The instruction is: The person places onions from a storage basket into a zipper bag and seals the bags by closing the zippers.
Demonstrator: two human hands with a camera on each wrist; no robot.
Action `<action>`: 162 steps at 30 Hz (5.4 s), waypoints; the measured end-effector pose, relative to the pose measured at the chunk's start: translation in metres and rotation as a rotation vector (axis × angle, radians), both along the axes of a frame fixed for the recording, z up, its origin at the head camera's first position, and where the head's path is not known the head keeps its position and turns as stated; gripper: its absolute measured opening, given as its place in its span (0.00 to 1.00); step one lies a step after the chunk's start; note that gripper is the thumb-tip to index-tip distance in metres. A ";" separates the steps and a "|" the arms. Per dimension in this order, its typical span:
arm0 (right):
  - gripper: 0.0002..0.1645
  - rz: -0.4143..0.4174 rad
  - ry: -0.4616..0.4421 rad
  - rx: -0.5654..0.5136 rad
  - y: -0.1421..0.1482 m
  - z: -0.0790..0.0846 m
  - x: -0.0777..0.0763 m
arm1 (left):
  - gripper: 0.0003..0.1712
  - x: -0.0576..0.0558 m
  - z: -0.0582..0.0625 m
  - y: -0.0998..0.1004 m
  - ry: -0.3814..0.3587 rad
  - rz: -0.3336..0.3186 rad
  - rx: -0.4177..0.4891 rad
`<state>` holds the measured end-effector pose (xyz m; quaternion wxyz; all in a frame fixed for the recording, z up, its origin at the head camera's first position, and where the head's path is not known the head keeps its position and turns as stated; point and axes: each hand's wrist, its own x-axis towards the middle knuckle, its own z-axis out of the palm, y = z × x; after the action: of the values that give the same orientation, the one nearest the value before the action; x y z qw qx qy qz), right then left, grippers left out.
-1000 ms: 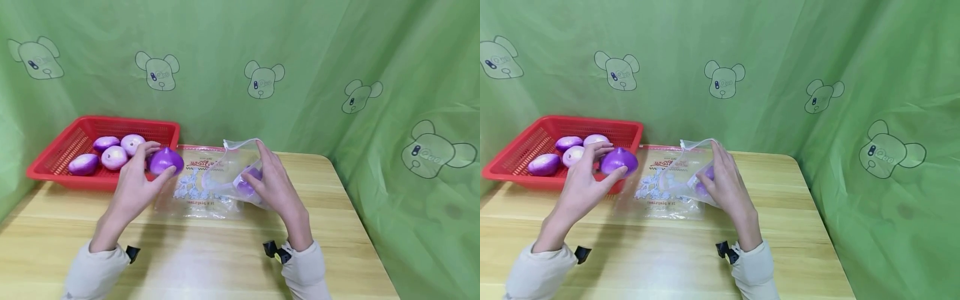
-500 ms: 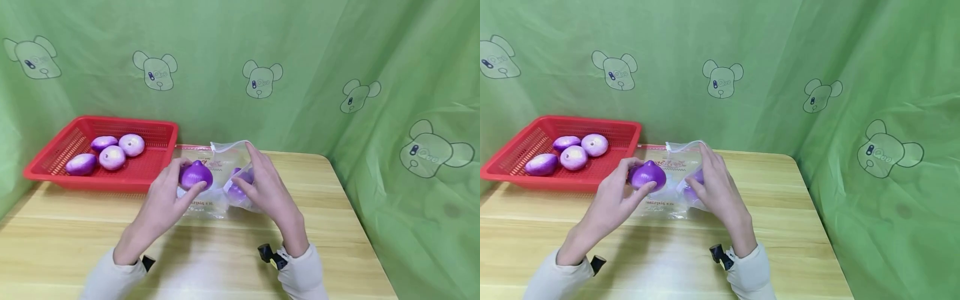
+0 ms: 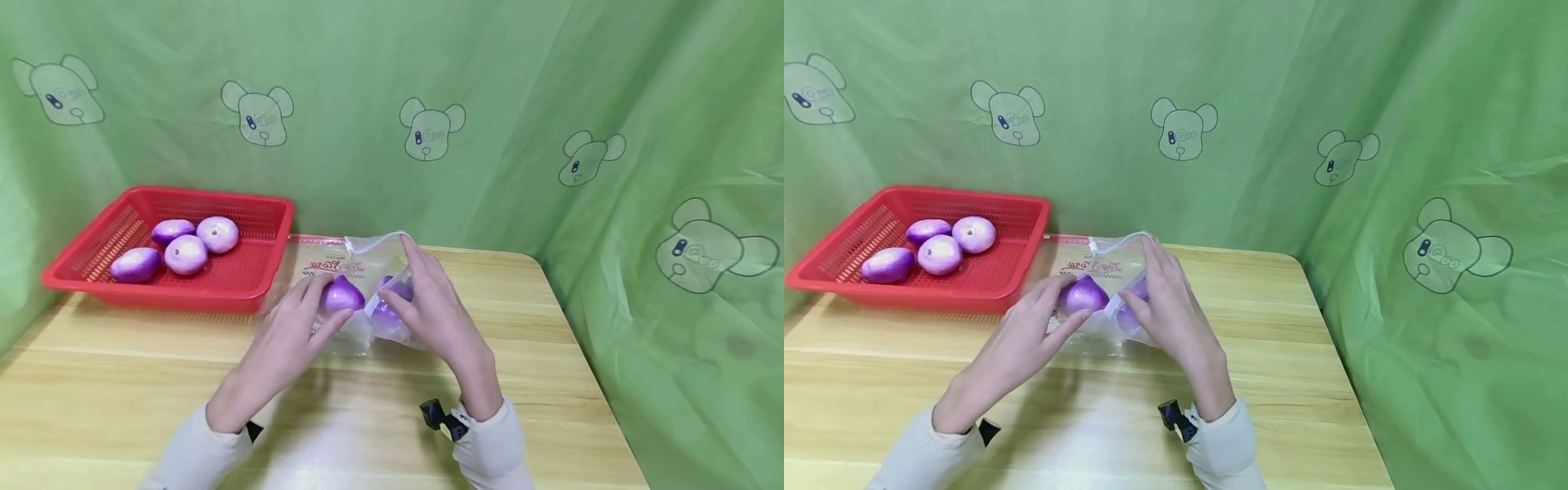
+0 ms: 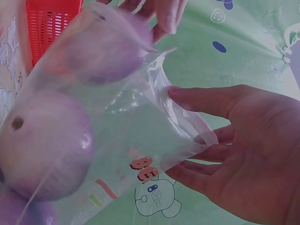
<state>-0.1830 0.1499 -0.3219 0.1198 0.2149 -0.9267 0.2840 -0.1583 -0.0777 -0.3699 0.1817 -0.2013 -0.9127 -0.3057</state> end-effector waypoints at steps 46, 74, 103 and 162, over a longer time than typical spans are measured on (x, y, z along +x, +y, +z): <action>0.39 -0.038 0.063 -0.095 0.037 0.009 -0.004 | 0.43 -0.014 -0.013 -0.001 -0.035 -0.226 0.150; 0.17 -0.171 0.453 -0.385 0.048 0.009 -0.011 | 0.13 -0.052 0.040 0.033 0.203 -0.294 0.240; 0.10 -0.165 0.311 -0.226 0.049 -0.003 -0.025 | 0.25 -0.055 -0.005 -0.019 0.006 -0.109 0.039; 0.09 -0.118 0.320 -0.230 0.043 -0.004 -0.027 | 0.25 -0.152 -0.025 -0.218 -0.399 0.208 -0.335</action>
<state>-0.2096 0.1930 -0.3263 0.3059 0.1874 -0.8682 0.3428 -0.3106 -0.2953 -0.3947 -0.0071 -0.0695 -0.9840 -0.1637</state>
